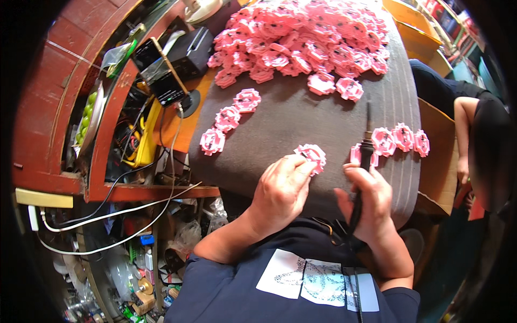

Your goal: The person uses a soldering iron to apply solder to small pink plastic components on a workbench. They handle each component one at a time, apply heat, and place the finished pieces into a cardboard box. A second person is visible in the background working separately.

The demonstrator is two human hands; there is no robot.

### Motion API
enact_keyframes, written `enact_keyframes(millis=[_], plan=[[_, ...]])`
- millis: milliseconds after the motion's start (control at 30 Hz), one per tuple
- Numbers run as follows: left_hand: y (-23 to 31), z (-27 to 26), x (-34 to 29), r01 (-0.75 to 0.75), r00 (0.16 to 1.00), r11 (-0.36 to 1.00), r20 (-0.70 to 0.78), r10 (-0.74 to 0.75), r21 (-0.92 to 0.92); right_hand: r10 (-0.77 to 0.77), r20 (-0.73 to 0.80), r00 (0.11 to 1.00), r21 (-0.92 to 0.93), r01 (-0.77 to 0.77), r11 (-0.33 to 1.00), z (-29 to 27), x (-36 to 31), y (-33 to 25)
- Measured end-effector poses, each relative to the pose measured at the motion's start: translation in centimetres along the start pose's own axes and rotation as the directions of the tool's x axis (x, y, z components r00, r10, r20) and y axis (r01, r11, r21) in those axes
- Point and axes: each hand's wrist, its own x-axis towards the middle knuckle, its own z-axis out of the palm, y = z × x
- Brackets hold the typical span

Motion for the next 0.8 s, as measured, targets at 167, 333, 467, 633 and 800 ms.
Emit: enact_keyframes(millis=[167,333,467,633,800], plan=[[1.1,1.9,0.7,-0.045,0.999,0.991,0.022,0.048,-0.129,0.013,-0.011,1.0,-0.003,-0.013,1.0,0.5,0.0,0.0],[1.3,2.1,0.7,-0.071,0.995,0.99,0.056,0.078,-0.12,0.023,-0.006,1.0,0.06,-0.023,0.998,0.3,-0.1,0.0],[1.1,2.0,0.5,-0.066,0.995,0.991,0.061,0.074,-0.119,-0.003,-0.068,0.998,0.012,0.004,1.0,0.9,0.0,0.0],[1.2,1.9,0.6,-0.076,0.995,0.991,0.06,0.082,-0.108,0.002,-0.013,1.0,-0.01,-0.002,1.0,0.6,0.0,-0.1],[1.0,2.1,0.5,-0.077,0.995,0.987,0.059,0.086,-0.139,0.035,-0.03,0.999,0.035,-0.034,0.999,0.4,-0.1,-0.2]])
